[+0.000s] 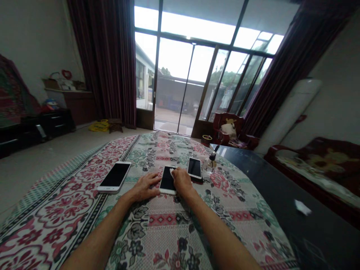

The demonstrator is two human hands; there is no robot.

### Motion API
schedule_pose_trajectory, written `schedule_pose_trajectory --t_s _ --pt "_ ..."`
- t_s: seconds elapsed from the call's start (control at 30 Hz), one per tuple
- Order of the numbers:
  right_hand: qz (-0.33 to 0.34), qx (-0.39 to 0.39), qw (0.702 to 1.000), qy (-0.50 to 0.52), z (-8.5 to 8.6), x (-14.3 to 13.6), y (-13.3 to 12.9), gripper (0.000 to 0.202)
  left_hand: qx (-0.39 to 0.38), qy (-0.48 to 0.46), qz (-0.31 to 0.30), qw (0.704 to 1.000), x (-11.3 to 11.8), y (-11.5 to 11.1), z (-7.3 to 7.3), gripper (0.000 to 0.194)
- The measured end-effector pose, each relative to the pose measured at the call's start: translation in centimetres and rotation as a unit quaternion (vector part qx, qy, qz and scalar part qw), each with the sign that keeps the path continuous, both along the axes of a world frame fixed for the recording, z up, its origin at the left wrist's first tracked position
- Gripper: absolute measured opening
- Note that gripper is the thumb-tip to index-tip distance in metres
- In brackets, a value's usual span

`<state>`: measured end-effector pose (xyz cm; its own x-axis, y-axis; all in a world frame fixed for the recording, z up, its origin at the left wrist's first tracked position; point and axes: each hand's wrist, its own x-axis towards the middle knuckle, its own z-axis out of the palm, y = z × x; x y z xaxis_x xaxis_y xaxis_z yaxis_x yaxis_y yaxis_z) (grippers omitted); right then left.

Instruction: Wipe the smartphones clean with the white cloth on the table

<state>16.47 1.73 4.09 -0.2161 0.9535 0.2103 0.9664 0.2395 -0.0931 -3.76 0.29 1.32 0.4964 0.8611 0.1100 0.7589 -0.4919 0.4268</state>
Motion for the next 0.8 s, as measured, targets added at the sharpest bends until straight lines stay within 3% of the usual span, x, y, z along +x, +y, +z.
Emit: schedule_pose_trajectory --t_s 0.13,0.3,0.57,0.8 --pt "-0.051 -0.015 0.998 -0.017 0.3 -0.9 1.9 0.031 -0.013 0.009 0.008 1.000 0.0 -0.3 0.4 0.058" --pt "-0.056 -0.021 0.998 -0.017 0.8 -1.9 3.7 0.034 -0.012 0.001 0.008 1.000 0.0 -0.1 0.1 0.060" --pt "0.004 0.006 1.000 -0.006 -0.3 -2.5 3.9 0.033 -0.033 0.002 0.015 0.999 0.0 0.0 -0.2 0.063" --pt "0.089 0.041 0.995 0.021 -1.3 -1.9 2.1 0.028 -0.028 -0.012 0.024 0.999 -0.2 0.2 -0.5 0.068"
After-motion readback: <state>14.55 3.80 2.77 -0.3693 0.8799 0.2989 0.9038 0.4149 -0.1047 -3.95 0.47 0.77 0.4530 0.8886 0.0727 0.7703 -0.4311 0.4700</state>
